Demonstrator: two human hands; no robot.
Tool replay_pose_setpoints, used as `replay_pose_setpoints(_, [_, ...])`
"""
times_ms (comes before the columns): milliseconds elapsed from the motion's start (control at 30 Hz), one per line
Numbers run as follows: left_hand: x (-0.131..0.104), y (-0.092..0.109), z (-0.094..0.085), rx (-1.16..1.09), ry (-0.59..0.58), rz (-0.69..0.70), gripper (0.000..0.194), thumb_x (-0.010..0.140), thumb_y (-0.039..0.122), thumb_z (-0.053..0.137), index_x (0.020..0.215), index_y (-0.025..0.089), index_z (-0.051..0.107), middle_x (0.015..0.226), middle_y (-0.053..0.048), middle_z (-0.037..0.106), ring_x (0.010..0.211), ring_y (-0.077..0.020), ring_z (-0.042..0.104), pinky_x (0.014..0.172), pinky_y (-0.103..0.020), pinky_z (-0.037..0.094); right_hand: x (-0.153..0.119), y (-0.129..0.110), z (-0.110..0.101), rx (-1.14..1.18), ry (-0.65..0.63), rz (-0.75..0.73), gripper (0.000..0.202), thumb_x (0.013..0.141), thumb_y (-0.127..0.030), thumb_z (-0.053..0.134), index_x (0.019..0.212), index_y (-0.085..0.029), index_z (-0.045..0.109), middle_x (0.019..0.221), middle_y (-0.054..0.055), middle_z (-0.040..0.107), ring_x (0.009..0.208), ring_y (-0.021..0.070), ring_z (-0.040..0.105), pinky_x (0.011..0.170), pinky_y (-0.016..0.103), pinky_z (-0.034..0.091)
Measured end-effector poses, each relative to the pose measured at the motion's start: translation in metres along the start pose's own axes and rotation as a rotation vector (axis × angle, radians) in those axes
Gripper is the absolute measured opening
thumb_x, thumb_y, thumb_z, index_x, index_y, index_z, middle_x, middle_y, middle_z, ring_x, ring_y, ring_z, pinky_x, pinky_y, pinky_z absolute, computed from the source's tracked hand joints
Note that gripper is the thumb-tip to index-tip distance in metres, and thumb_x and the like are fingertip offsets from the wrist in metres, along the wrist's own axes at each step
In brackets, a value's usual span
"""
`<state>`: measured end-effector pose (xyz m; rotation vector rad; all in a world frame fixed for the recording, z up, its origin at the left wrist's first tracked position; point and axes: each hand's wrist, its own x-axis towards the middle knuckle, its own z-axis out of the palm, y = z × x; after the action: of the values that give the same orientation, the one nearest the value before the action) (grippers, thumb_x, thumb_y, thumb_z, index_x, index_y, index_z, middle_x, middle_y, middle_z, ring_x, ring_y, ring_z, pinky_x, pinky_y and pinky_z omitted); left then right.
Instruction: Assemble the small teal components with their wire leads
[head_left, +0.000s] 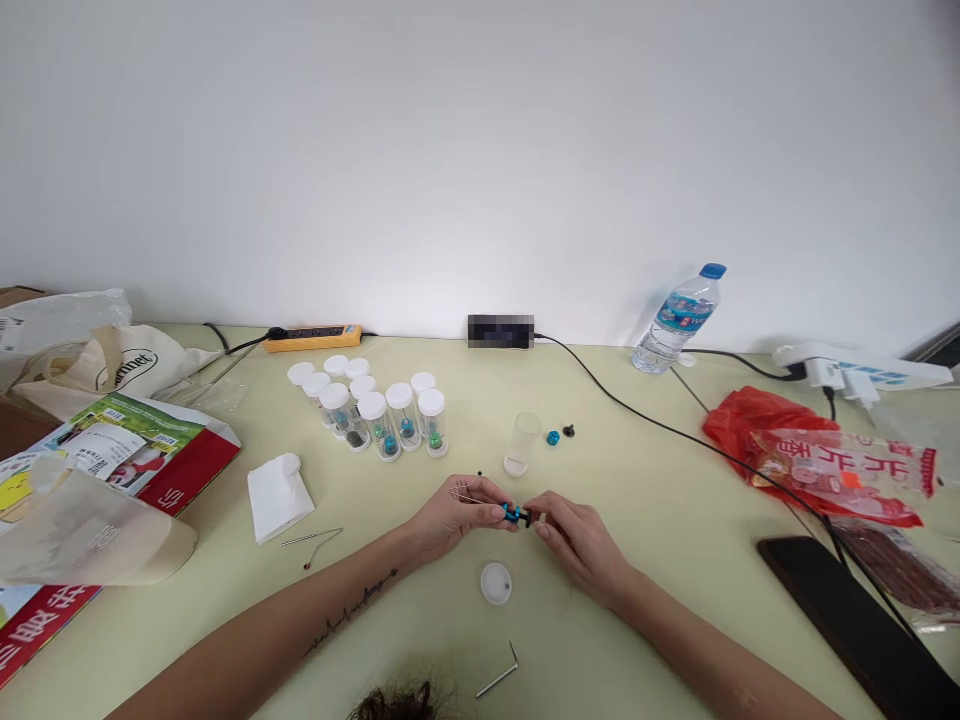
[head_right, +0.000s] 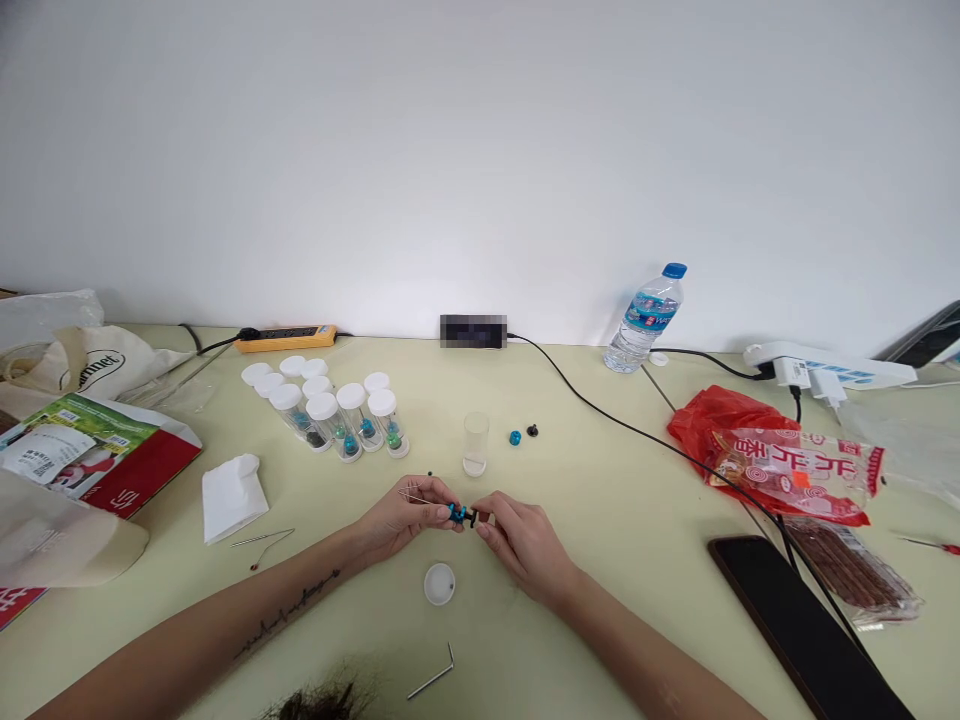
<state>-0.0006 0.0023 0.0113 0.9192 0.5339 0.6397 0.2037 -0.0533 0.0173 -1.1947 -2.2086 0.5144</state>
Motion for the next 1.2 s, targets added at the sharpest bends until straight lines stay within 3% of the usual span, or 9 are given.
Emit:
replay_pose_setpoints(300, [-0.0020,0.0003,0.0008,0.071,-0.020,-0.004,0.025,0.062,0.023,0.071,0.082,0.009,0.063,0.081,-0.010,0.066,0.074,-0.0190,0.063,0.077,-0.035,0.045,0.0007,0.0008,0.0033,-0.035,-0.021,0.026,0.022,0.092,-0.032,0.033,0.084,-0.019,0.049,0.069,0.001,0.056,0.057,0.0110,0.049,0.054,0.023,0.037])
replay_pose_setpoints(467, [-0.0016,0.0006,-0.0001,0.087,-0.005,-0.009,0.026,0.061,0.025,0.071,0.081,0.010,0.063,0.080,-0.010,0.066,0.073,-0.0193,0.063,0.076,-0.034,0.045,0.0012,-0.0031,0.0030,-0.006,-0.023,0.045,0.015,0.090,-0.032,0.037,0.091,-0.020,0.046,0.071,0.000,0.055,0.051,0.0089,0.043,0.049,0.021,0.034])
replay_pose_setpoints(567, [-0.0019,0.0010,0.0008,0.089,0.010,-0.013,0.028,0.060,0.026,0.072,0.081,0.010,0.062,0.080,-0.010,0.066,0.072,-0.0190,0.063,0.076,-0.034,0.045,0.0012,-0.0036,0.0029,0.008,-0.025,0.057,0.016,0.090,-0.034,0.037,0.092,-0.020,0.046,0.070,0.000,0.054,0.051,0.0091,0.044,0.048,0.021,0.033])
replay_pose_setpoints(833, [-0.0037,0.0044,0.0065,0.128,-0.012,-0.019,0.027,0.058,0.025,0.073,0.078,0.010,0.063,0.079,-0.009,0.066,0.073,-0.0190,0.063,0.075,-0.033,0.045,0.0004,0.0031,0.0039,-0.061,-0.078,0.014,0.026,0.092,-0.030,0.030,0.075,-0.019,0.046,0.063,0.000,0.052,0.056,0.0114,0.047,0.053,0.023,0.034])
replay_pose_setpoints(1033, [-0.0024,0.0029,0.0034,0.079,0.003,-0.014,0.027,0.059,0.026,0.072,0.079,0.010,0.063,0.081,-0.010,0.066,0.073,-0.0186,0.062,0.076,-0.033,0.045,0.0010,-0.0024,0.0026,0.012,-0.028,0.048,0.015,0.090,-0.032,0.037,0.092,-0.020,0.045,0.073,0.000,0.054,0.051,0.0090,0.044,0.051,0.021,0.035])
replay_pose_setpoints(1200, [-0.0035,0.0048,0.0055,0.087,-0.004,-0.015,0.028,0.058,0.025,0.072,0.079,0.009,0.063,0.080,-0.010,0.066,0.073,-0.0181,0.062,0.075,-0.032,0.045,-0.0004,0.0004,0.0031,0.005,-0.033,0.026,0.014,0.090,-0.032,0.038,0.088,-0.020,0.046,0.071,0.000,0.054,0.052,0.0094,0.045,0.051,0.022,0.036])
